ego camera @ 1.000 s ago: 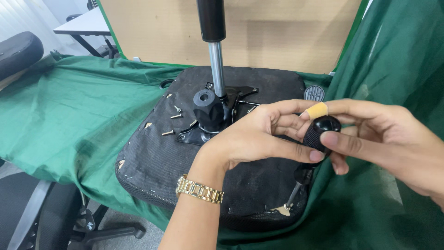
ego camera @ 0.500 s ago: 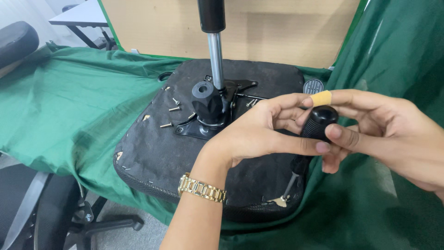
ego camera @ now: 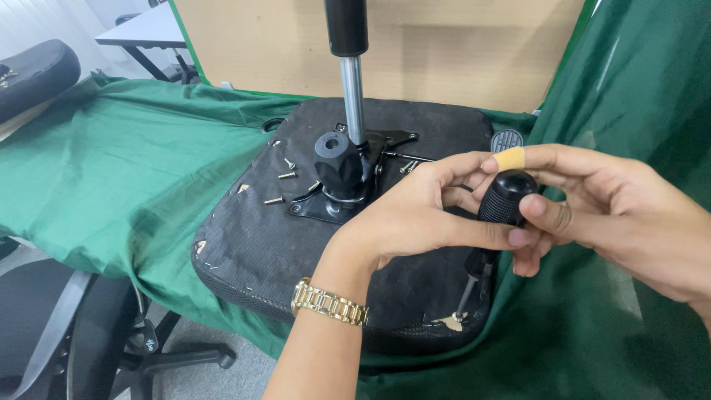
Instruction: The person uses a screwdriver to tighten screws into the underside of an office chair base. They pick up screws and turn the screwdriver repeatedly to secure the base plate to the chair.
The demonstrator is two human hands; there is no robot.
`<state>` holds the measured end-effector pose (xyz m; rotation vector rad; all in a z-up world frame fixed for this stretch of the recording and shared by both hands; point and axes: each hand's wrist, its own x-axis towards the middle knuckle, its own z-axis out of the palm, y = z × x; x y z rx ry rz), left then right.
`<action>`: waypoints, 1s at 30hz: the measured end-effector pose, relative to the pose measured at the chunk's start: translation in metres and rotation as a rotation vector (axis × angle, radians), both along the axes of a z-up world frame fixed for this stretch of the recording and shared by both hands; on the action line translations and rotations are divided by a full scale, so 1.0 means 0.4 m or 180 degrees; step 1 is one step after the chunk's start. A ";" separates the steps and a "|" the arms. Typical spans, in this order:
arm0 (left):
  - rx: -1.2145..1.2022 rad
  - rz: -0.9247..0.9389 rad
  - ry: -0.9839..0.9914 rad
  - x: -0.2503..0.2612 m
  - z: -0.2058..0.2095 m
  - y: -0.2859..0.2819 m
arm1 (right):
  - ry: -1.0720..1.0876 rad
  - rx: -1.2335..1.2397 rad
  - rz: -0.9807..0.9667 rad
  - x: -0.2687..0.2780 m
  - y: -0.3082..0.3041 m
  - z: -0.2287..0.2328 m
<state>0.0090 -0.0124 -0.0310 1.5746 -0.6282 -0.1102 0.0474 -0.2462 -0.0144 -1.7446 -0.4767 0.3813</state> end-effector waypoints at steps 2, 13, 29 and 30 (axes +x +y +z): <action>-0.0055 -0.0023 0.0019 -0.001 0.001 -0.002 | -0.0180 0.0010 0.0016 -0.004 0.003 -0.002; -0.0098 -0.0154 0.0018 0.014 0.019 0.006 | -0.0110 -0.0283 -0.0063 0.012 0.018 0.033; -0.0054 -0.0001 -0.0021 0.013 0.035 0.003 | -0.0625 -0.0152 -0.0054 0.010 0.006 -0.002; -0.0032 0.0048 0.0062 0.011 0.034 0.005 | -0.0530 -0.0252 -0.0017 0.020 0.004 -0.005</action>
